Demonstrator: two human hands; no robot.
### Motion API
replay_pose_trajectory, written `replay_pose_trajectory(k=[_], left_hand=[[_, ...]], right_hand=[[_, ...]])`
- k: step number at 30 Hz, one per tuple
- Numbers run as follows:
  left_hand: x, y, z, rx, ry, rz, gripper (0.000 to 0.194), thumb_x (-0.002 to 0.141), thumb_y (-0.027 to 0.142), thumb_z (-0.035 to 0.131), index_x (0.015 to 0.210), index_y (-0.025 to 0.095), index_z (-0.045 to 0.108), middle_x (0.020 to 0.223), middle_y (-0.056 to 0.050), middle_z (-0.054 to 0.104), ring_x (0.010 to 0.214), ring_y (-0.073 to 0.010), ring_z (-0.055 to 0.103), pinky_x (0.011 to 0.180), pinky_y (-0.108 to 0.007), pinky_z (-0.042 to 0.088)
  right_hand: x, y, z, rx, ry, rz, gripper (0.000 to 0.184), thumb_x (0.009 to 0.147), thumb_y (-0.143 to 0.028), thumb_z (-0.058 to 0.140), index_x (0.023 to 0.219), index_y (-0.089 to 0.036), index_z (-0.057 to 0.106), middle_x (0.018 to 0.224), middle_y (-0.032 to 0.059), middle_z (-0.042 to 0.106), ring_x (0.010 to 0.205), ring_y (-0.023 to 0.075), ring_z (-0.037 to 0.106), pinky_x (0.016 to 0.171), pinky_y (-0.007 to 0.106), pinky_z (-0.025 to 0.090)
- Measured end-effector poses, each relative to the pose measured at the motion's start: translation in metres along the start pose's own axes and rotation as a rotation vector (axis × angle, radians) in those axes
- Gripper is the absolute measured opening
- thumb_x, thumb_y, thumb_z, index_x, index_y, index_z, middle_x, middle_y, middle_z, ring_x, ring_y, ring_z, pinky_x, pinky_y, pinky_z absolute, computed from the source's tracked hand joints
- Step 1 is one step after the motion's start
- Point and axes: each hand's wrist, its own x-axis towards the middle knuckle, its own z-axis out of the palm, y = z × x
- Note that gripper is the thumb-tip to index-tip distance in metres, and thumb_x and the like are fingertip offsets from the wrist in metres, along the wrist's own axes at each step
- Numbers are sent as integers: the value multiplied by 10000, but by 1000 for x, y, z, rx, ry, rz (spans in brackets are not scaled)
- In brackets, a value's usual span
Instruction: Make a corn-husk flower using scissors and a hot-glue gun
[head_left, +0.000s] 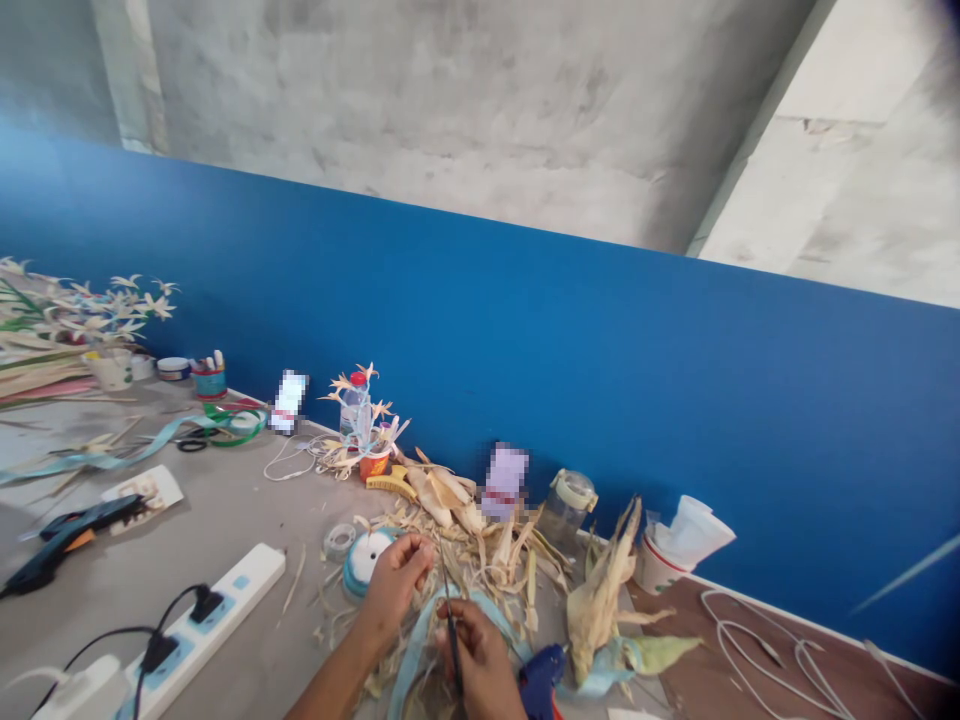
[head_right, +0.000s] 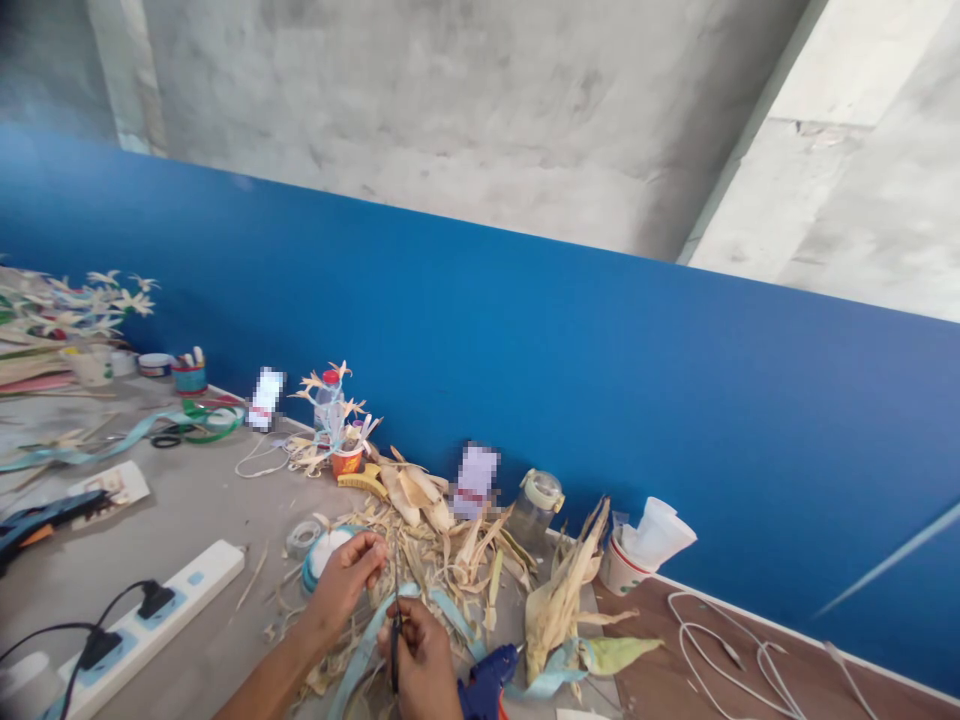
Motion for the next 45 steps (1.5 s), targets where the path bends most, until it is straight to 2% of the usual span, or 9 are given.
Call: replay_pose_trajectory(k=[8, 10, 13, 16, 21, 28, 36, 42, 45], left_hand=[[6, -8, -4, -64, 3, 8, 345, 710, 485, 570, 623, 152, 542, 543, 34, 506, 421, -67, 371, 443, -206, 284], [6, -9, -4, -34, -9, 22, 347, 717, 485, 563, 608, 157, 528, 542, 34, 502, 421, -68, 372, 445, -209, 290], [5, -8, -2, 37, -59, 26, 351, 732, 488, 537, 596, 166, 510, 532, 37, 485, 422, -74, 368, 444, -215, 290], [0, -4, 3, 109, -122, -8, 365, 731, 510, 513, 586, 175, 496, 521, 41, 468, 421, -82, 362, 441, -221, 282], [-9, -1, 12, 192, -241, -39, 368, 718, 526, 516, 605, 177, 501, 517, 47, 448, 445, -95, 362, 456, -224, 283], [-12, -12, 14, 179, -339, -114, 370, 725, 527, 528, 667, 162, 537, 493, 61, 415, 436, -86, 336, 444, -216, 248], [-12, -3, 16, 64, -256, -159, 364, 658, 518, 603, 646, 166, 510, 514, 53, 481, 442, -79, 376, 456, -207, 290], [-11, 0, 14, 28, -192, -161, 332, 658, 473, 603, 597, 174, 473, 486, 67, 435, 430, -73, 346, 450, -203, 259], [-7, 0, 10, 36, -139, -146, 333, 674, 484, 578, 602, 180, 462, 477, 78, 405, 422, -72, 325, 451, -207, 248]], right_hand=[[3, 9, -3, 2, 37, -12, 223, 664, -343, 629, 810, -182, 581, 443, -105, 349, 379, 55, 261, 393, 177, 220], [4, 5, -4, 44, 116, -25, 265, 638, -359, 656, 821, -180, 586, 453, -95, 400, 386, 60, 314, 400, 178, 262], [6, -2, -6, 138, 299, -105, 366, 565, -337, 712, 873, -191, 577, 588, -42, 557, 517, 104, 495, 492, 199, 389], [9, -5, -8, 207, 390, -176, 432, 545, -311, 727, 924, -201, 551, 689, -10, 620, 602, 135, 560, 545, 222, 436], [10, -6, -10, 201, 421, -146, 458, 544, -312, 745, 936, -194, 541, 698, 0, 636, 603, 142, 582, 539, 230, 448], [9, -13, -8, 195, 416, -72, 475, 535, -291, 750, 925, -184, 501, 600, -32, 613, 571, 141, 582, 547, 236, 447], [9, -12, -8, 161, 487, -94, 463, 541, -336, 744, 914, -170, 526, 622, -12, 621, 575, 141, 577, 531, 230, 440], [7, -12, -5, 159, 453, -70, 454, 529, -318, 737, 913, -172, 542, 600, -24, 604, 544, 135, 553, 516, 227, 427], [3, -15, -3, 155, 370, -42, 411, 533, -286, 720, 887, -174, 542, 592, -34, 584, 541, 126, 531, 531, 227, 419]])
